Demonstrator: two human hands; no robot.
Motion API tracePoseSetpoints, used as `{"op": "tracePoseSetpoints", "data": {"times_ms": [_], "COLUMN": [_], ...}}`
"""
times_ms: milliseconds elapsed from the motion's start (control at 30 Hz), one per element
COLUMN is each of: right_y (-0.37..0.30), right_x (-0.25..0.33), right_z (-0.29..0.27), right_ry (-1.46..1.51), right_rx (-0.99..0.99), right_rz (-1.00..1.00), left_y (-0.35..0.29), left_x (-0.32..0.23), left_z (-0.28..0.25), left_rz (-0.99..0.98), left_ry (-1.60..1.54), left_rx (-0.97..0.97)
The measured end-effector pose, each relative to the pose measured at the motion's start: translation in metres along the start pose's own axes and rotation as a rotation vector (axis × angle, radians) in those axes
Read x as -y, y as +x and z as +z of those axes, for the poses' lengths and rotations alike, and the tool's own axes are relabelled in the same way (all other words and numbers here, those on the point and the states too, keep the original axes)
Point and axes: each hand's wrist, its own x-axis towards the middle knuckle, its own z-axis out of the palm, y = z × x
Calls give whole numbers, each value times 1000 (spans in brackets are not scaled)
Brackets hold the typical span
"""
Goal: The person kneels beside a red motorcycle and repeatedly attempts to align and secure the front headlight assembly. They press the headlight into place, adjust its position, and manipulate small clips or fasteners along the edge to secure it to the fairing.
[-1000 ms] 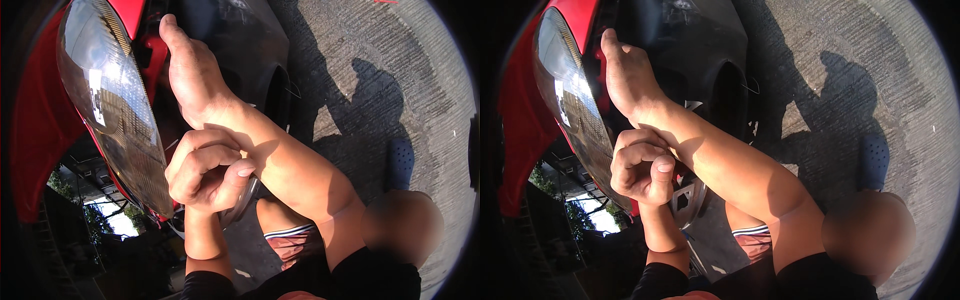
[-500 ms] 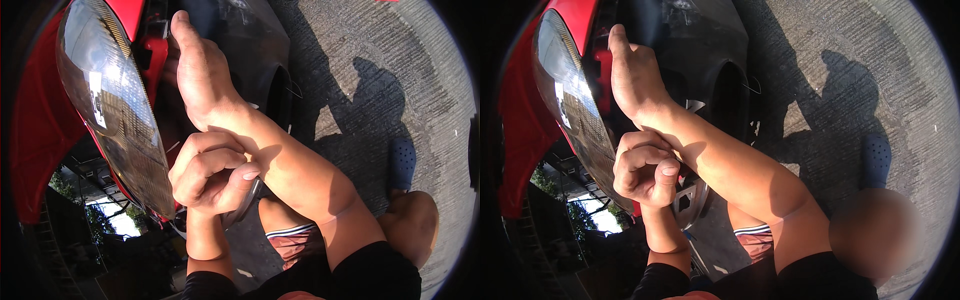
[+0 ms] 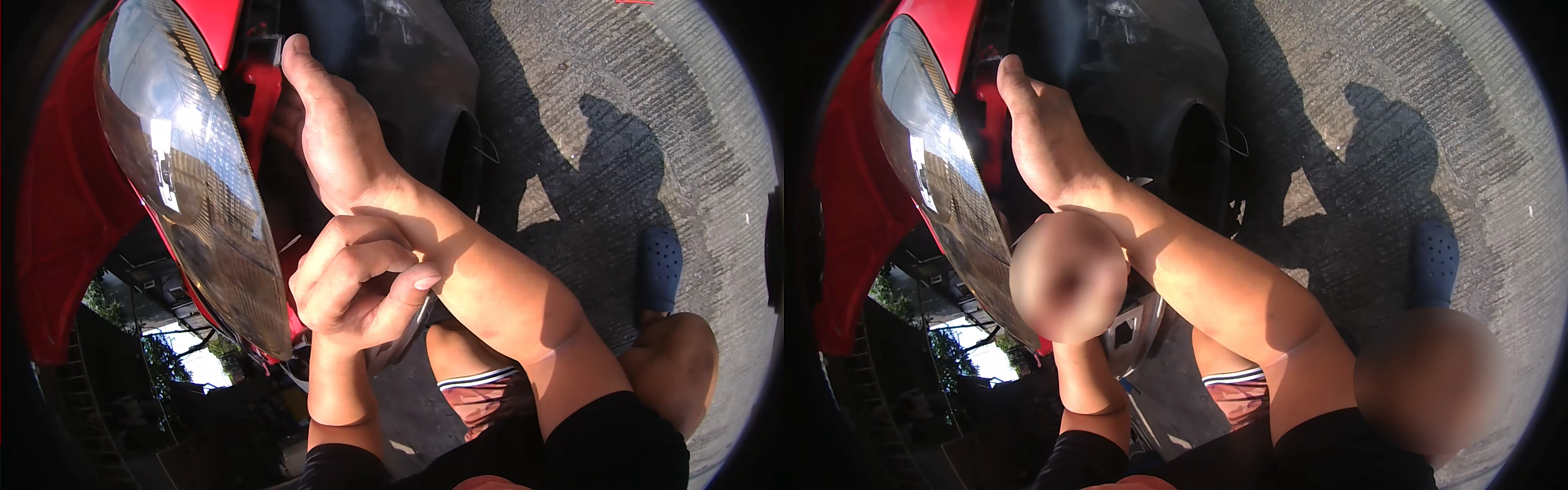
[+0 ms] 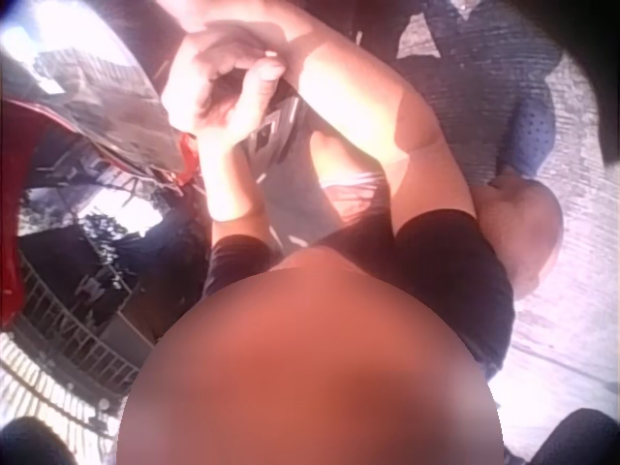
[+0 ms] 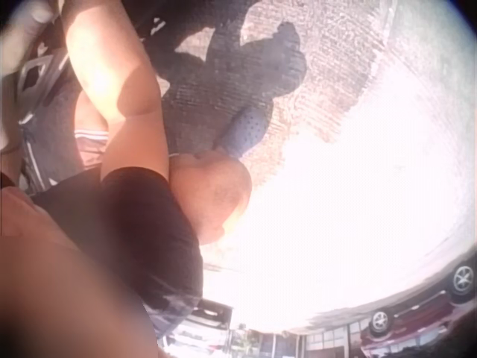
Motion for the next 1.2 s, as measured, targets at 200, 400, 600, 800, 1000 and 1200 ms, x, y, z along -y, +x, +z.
{"op": "tracePoseSetpoints", "data": {"times_ms": [200, 400, 600, 800, 1000, 1200], "right_y": [0, -3, -4, -1, -6, -10], "right_x": [-5, -2, 5, 2, 11, 13], "right_z": [-5, -7, -10, -10, -6, -5], "right_ry": [-32, 15, -71, -166, -217, -279], "right_rx": [22, 53, 51, 53, 39, 47], "right_rz": [-14, 64, 57, -58, -41, -38], "left_y": [-2, -3, -2, -2, 0, -2], "left_x": [2, 2, 4, 2, 1, -2], "left_z": [2, 1, 1, 1, 0, 0], "left_rz": [12, 5, 3, -19, -2, -20], "left_ry": [40, 40, 22, 22, 45, 51], "left_rx": [17, 26, 37, 34, 11, 12]}}
